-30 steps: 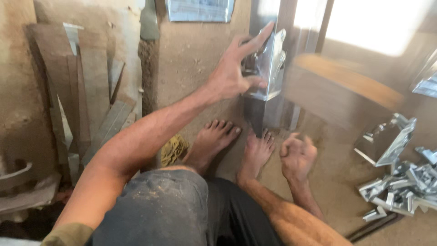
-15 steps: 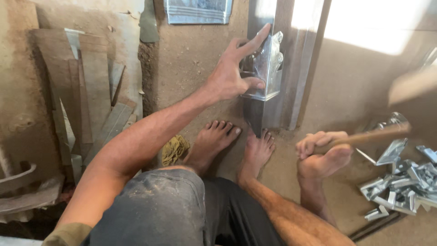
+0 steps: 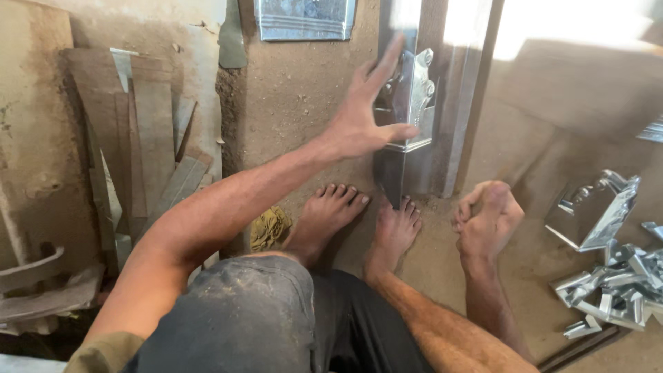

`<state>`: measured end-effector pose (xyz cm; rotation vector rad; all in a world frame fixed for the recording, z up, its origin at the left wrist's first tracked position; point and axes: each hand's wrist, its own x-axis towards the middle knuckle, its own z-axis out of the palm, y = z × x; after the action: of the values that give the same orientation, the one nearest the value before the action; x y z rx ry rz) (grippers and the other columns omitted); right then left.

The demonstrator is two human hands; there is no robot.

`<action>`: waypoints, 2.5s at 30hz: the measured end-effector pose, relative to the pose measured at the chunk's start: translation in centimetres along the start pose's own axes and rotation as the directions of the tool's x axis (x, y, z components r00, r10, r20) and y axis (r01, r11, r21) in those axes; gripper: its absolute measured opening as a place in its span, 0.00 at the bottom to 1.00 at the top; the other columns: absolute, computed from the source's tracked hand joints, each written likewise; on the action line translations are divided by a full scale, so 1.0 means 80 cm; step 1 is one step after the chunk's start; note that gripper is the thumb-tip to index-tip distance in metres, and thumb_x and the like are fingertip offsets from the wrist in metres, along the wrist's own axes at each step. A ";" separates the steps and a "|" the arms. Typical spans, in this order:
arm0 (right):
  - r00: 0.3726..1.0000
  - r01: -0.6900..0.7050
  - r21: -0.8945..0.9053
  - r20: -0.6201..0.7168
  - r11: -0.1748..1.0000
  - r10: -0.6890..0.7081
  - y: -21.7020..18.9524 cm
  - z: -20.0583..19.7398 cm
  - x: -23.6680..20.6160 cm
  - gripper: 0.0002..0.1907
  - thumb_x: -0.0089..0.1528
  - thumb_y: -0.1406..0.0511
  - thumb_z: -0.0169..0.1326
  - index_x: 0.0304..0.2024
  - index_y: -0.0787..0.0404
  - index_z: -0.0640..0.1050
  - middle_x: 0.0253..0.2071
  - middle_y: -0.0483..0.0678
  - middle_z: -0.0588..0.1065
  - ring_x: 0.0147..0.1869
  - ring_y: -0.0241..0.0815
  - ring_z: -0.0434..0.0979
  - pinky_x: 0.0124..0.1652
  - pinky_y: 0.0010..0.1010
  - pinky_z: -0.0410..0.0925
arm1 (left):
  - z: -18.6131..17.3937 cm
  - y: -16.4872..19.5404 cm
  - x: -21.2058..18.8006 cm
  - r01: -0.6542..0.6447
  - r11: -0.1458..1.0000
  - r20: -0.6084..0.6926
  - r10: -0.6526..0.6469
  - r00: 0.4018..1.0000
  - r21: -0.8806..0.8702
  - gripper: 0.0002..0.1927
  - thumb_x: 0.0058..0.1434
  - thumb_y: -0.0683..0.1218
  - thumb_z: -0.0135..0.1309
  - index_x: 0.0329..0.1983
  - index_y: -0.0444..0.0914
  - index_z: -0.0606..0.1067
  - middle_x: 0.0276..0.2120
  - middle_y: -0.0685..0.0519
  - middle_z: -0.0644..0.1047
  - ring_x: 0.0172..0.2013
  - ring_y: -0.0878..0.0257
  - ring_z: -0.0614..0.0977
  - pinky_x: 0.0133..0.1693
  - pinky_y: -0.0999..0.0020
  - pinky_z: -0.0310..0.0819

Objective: The person sits on the ground and shapes decorative galvanized sheet metal pieces by hand, fitting each piece over a metal angle form and striking it with a wooden mallet to bend the edges. Finished pieces are set aside in a pile and a new piece is picked up to repeat the shaping.

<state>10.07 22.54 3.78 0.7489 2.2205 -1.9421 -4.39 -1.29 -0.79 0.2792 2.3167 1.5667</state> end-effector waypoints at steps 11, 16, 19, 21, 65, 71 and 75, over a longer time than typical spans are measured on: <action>0.979 -0.103 0.200 -0.154 0.974 0.135 0.051 -0.050 -0.072 0.25 0.75 0.48 0.44 0.36 0.63 0.66 0.22 0.47 0.64 0.21 0.35 0.61 0.21 0.27 0.56 | -0.025 0.119 0.002 -0.368 0.917 0.509 0.245 0.825 0.156 0.35 0.50 0.36 0.59 0.64 0.43 0.70 0.47 0.48 0.76 0.58 0.52 0.72 0.69 0.39 0.52; 0.989 -0.103 0.132 -0.091 0.986 0.115 0.065 -0.050 -0.083 0.26 0.74 0.49 0.44 0.33 0.63 0.68 0.20 0.47 0.64 0.20 0.34 0.61 0.19 0.26 0.57 | -0.013 0.060 0.029 -0.711 0.567 0.321 0.640 0.698 0.416 0.38 0.50 0.39 0.65 0.66 0.48 0.68 0.63 0.50 0.72 0.72 0.55 0.63 0.75 0.40 0.45; 0.985 -0.170 0.016 -0.032 0.985 0.171 0.055 -0.045 -0.089 0.28 0.75 0.49 0.44 0.29 0.64 0.67 0.20 0.46 0.64 0.20 0.34 0.62 0.20 0.26 0.57 | -0.027 0.007 0.012 -0.269 0.955 0.025 0.274 0.962 -0.125 0.43 0.51 0.47 0.62 0.71 0.45 0.60 0.68 0.45 0.64 0.75 0.50 0.59 0.73 0.41 0.51; 0.988 -0.155 -0.031 -0.026 0.987 0.155 0.040 -0.041 -0.090 0.28 0.74 0.50 0.45 0.28 0.64 0.67 0.20 0.45 0.65 0.20 0.33 0.63 0.20 0.26 0.58 | -0.027 -0.018 0.002 -0.035 0.897 0.093 0.085 0.992 -0.440 0.56 0.50 0.65 0.72 0.73 0.45 0.52 0.71 0.42 0.52 0.73 0.46 0.52 0.65 0.39 0.62; 0.996 0.041 -0.844 -0.009 0.534 -0.090 0.162 -0.050 -0.135 0.17 0.62 0.58 0.53 0.51 0.57 0.77 0.52 0.53 0.77 0.55 0.54 0.76 0.54 0.45 0.69 | -0.018 -0.008 -0.012 -0.100 0.992 0.021 0.102 0.995 -0.070 0.53 0.49 0.67 0.77 0.71 0.48 0.61 0.60 0.47 0.62 0.68 0.49 0.67 0.69 0.44 0.68; 0.941 0.201 -0.934 0.268 0.297 0.206 0.116 0.015 -0.131 0.18 0.59 0.54 0.59 0.47 0.56 0.80 0.46 0.51 0.80 0.48 0.51 0.80 0.49 0.41 0.72 | -0.063 -0.017 -0.001 -0.118 0.993 0.007 0.118 0.993 0.017 0.50 0.53 0.61 0.75 0.73 0.45 0.62 0.66 0.45 0.61 0.62 0.50 0.69 0.54 0.49 0.77; 0.883 0.377 -0.889 0.430 0.260 0.187 -0.016 -0.131 -0.067 0.19 0.57 0.51 0.63 0.44 0.54 0.82 0.42 0.50 0.81 0.43 0.49 0.83 0.45 0.39 0.75 | -0.137 -0.031 0.027 -0.012 0.988 -0.259 0.052 0.964 0.153 0.27 0.62 0.52 0.71 0.57 0.41 0.70 0.59 0.47 0.69 0.58 0.55 0.75 0.48 0.59 0.84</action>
<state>16.79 30.83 8.89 -0.0986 2.4818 -0.2717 -10.46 -10.95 0.30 0.1524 2.6525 1.5265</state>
